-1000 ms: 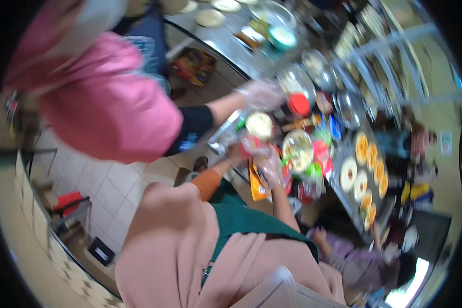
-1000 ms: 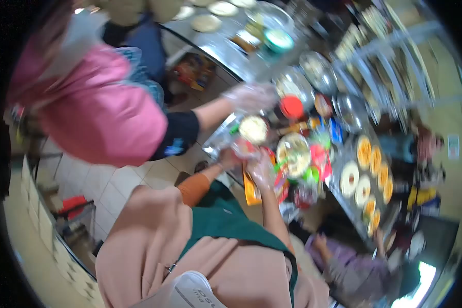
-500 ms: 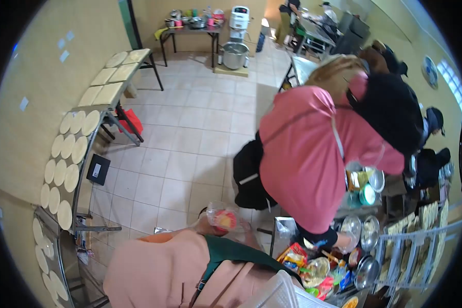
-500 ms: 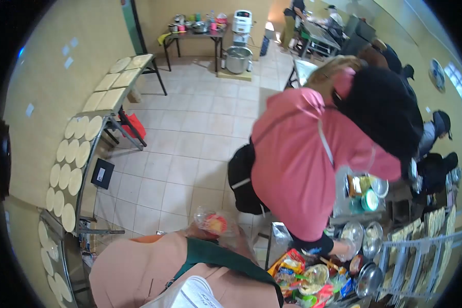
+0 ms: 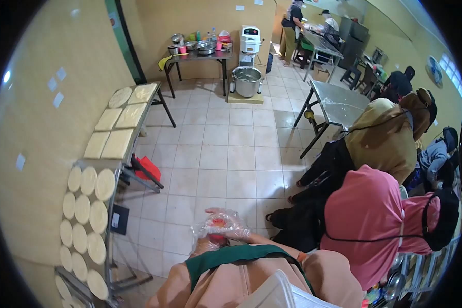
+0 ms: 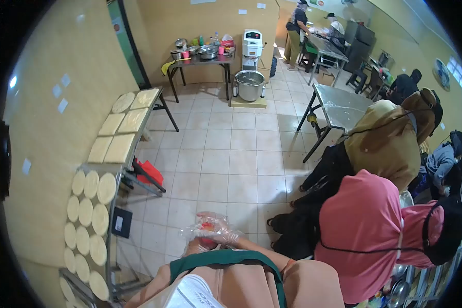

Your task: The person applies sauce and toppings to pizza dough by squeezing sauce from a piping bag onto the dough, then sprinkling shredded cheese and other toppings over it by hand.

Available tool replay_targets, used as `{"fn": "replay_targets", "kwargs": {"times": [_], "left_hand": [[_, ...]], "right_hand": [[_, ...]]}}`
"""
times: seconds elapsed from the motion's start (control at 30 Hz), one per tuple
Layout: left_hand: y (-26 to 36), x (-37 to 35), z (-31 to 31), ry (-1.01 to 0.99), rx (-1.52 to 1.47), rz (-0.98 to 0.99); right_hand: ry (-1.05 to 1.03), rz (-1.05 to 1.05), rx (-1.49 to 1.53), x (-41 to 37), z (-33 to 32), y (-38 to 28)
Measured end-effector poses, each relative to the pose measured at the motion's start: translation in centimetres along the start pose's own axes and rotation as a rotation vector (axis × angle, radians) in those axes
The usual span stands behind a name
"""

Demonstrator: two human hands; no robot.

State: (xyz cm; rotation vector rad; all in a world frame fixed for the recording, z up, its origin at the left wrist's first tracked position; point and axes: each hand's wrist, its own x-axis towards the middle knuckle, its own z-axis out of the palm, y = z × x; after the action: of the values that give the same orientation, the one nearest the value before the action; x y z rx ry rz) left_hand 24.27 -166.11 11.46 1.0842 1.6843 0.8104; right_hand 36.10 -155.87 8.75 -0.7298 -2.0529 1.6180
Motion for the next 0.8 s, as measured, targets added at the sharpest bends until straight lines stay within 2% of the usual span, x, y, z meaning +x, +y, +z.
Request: {"fn": "replay_targets", "kwargs": {"times": [0.03,0.07,0.17,0.2,0.3,0.33,0.37,0.43,0.47,0.53,0.6,0.7,0.77,0.8], "left_hand": [[0.6,2.0,-1.5,-0.010,0.004,-0.008],[0.8,4.4,-2.7,-0.022,0.017,-0.004],[-2.5,14.4,-4.5,0.062,0.272,0.365],[-0.8,16.7,-5.6,0.067,0.160,0.429],[2.5,25.1,-8.3,-0.021,0.103,0.529],[1.5,28.8,-8.5,-0.104,0.049,0.465],[0.7,32.1,-8.5,-0.082,0.058,0.450],[4.4,37.9,-10.9,-0.023,0.107,0.434],[6.8,39.8,-12.4,0.079,0.103,0.496],[9.6,45.9,-15.6,0.043,0.106,0.544],[13.2,50.3,-19.0,0.030,0.002,0.599],[17.3,56.2,-24.8,0.149,0.083,0.550],[17.4,60.9,-27.2,0.292,0.284,0.382],[17.9,63.1,-28.5,0.297,0.179,0.464]], "right_hand": [[0.027,-0.026,0.027,2.5,-0.4,-1.4],[0.124,-0.077,-0.191,4.7,-1.3,-2.9],[0.280,-0.500,-0.688,11.6,-3.3,1.0],[0.306,-0.530,-0.590,13.7,-4.7,2.1],[0.152,-0.101,-0.379,20.3,-9.3,1.7],[0.175,-0.034,-0.277,22.9,-10.9,2.5],[0.195,0.028,-0.178,25.8,-12.9,3.5],[0.297,0.041,0.023,32.4,-16.0,3.7],[0.373,-0.009,0.117,35.8,-17.2,3.2],[0.378,-0.035,0.284,40.7,-19.7,0.2],[0.233,-0.018,0.409,46.6,-23.6,-3.1],[0.335,-0.407,-0.028,55.9,-27.4,-4.4],[0.285,-0.277,0.227,61.9,-29.7,-4.8],[0.225,-0.200,0.261,65.4,-31.3,-4.9]]}}
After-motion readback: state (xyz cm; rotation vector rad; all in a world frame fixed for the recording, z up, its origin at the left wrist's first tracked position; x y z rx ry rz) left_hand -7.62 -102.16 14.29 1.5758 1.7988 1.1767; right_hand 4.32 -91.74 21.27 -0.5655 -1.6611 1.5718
